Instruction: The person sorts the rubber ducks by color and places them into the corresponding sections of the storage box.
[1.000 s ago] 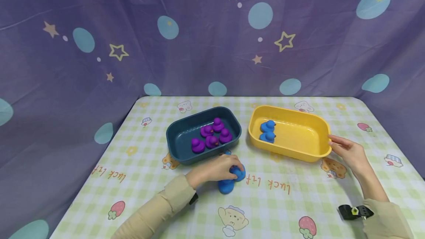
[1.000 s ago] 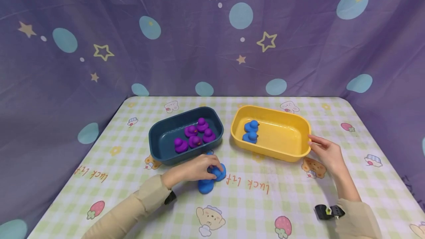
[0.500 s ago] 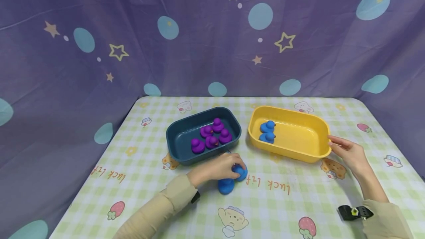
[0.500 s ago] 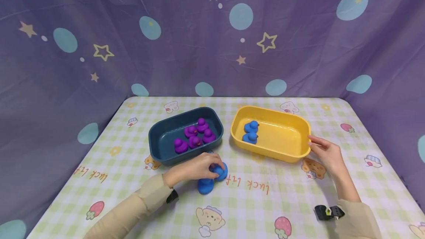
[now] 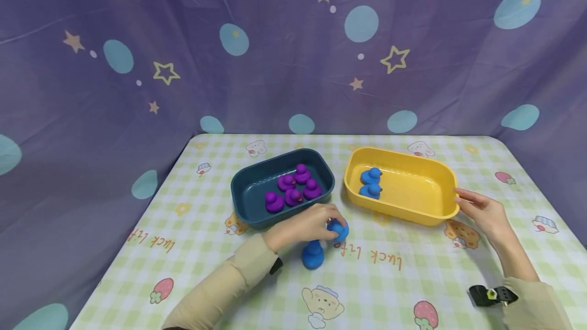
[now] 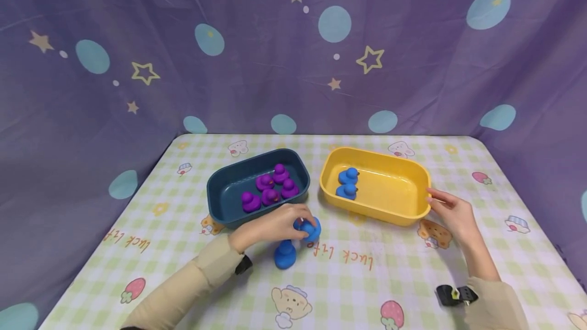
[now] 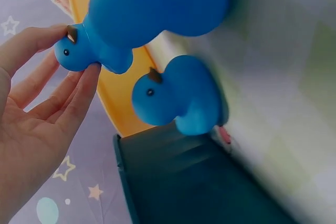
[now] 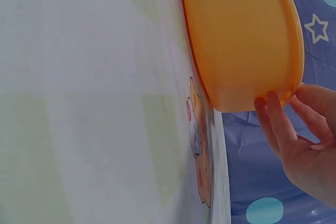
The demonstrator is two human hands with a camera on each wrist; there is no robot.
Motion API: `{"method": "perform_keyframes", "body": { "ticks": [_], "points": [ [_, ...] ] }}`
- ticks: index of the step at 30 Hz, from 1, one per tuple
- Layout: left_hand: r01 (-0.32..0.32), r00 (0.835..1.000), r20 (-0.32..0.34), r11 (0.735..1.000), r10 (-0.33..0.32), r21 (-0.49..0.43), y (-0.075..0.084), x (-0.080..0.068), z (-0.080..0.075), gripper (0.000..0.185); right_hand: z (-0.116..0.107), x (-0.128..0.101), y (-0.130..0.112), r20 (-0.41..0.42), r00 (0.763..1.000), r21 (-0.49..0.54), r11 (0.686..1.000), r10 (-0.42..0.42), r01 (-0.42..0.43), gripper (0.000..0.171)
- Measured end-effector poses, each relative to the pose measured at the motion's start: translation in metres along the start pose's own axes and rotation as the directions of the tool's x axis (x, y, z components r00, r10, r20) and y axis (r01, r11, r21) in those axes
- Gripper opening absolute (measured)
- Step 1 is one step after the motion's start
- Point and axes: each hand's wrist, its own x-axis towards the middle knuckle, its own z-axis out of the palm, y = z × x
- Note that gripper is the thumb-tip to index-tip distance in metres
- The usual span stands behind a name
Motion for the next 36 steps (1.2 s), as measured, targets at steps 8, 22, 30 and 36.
{"method": "perform_keyframes", "body": {
  "ticks": [8, 22, 30, 36],
  "points": [
    [-0.007, 1.0, -0.015, 1.0, 0.007, 0.009, 0.004, 0.008, -0.008, 0.021, 0.0, -0.003, -0.005, 0.007, 1.0, 0.058, 0.998, 0.001, -0.001, 0.063],
    [-0.025, 0.999, -0.031, 0.999, 0.024, -0.03, 0.013, 0.021, -0.018, 0.021, 0.0, 0.006, 0.011, -0.006, 1.0, -0.039, 0.999, -0.005, 0.004, 0.061],
    [-0.063, 0.997, -0.052, 0.998, 0.062, -0.014, 0.018, 0.03, -0.024, 0.02, 0.0, 0.002, 0.004, 0.002, 1.0, 0.007, 1.0, -0.004, 0.004, 0.061],
    [-0.073, 0.995, -0.065, 0.997, 0.072, -0.011, 0.023, 0.038, -0.028, 0.02, 0.0, -0.004, -0.006, 0.011, 1.0, 0.067, 0.998, -0.007, 0.007, 0.059]
  ]
}}
